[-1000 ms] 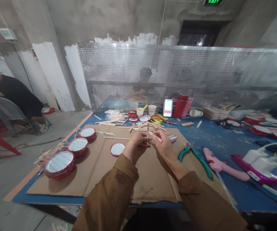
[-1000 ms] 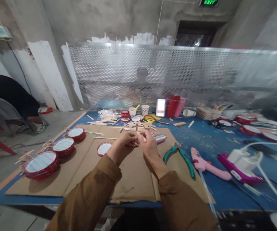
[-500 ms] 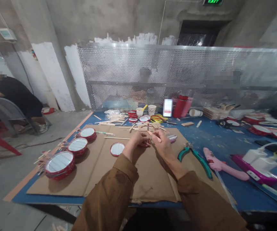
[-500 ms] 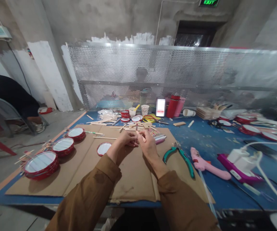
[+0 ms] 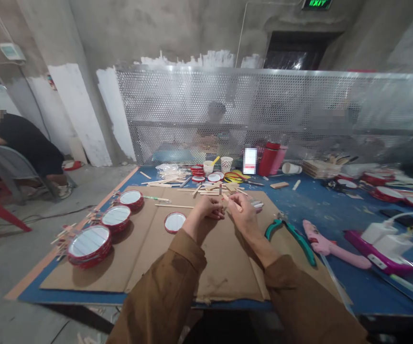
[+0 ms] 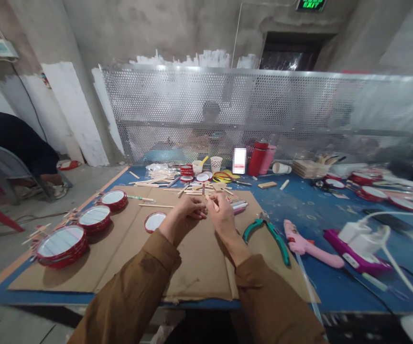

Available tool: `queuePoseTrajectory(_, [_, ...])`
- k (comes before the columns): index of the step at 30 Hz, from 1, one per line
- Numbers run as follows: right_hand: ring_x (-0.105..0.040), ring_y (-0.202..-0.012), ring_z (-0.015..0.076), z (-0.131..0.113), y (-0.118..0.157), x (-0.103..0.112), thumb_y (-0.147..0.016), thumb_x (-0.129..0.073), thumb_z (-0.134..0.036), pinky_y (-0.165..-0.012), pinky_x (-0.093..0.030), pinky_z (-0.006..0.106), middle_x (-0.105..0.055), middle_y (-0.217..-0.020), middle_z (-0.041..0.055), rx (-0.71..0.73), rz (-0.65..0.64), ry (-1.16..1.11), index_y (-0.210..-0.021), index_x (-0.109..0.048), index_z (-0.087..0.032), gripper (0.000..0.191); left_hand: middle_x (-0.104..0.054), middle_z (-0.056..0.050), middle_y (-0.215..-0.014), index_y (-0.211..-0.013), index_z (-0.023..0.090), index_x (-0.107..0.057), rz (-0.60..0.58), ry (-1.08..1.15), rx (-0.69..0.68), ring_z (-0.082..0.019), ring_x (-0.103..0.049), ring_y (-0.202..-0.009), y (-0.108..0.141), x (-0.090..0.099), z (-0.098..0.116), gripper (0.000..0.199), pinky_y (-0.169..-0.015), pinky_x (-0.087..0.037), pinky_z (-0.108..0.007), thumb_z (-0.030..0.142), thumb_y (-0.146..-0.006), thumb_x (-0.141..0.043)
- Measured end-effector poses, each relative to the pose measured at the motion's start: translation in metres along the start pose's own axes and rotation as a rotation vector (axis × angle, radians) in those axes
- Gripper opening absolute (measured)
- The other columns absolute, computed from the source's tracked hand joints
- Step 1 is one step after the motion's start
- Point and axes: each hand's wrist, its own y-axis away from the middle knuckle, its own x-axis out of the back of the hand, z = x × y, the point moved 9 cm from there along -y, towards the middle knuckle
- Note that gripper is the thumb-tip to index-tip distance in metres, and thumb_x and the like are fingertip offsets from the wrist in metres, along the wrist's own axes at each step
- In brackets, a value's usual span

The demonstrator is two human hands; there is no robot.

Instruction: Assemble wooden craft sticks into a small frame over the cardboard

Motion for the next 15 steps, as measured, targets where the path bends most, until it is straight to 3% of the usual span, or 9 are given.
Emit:
queuePoseTrajectory(10, [-0.058,-0.062,0.0187,-0.0072,0.0006,-0.0039,-0.086,-0.053,-0.059,-0.062,-0.048,0.032,-0.065,-0.068,0.0021,0.023,-0.043,-0.036,-0.080,-0.060,-0.024,0.037,-0.064,-0.001,-0.059,-0.072,0.011,-0.060,0.008,-0.010,0.016,-0.008,-0.065,-0.052,-0.0009,-0.0014,-0.0008,0.022,-0.060,-0.056,-0.018,0.019,-0.085,-0.077])
queuePoseTrajectory(15, [-0.060,-0.066,0.0202,-0.0063,0.0009,-0.0051,-0.086,-0.053,-0.057,-0.065,-0.049,0.033,-0.067,-0.071,0.0036,0.009,-0.078,-0.024,-0.079,-0.059,-0.024,0.035,-0.064,-0.001,-0.060,-0.070,0.011,-0.060,0.008,-0.012,0.011,-0.008,-0.065,-0.052,0.0028,-0.0008,0.0022,0.021,-0.063,-0.057,-0.020,0.013,-0.088,-0.070])
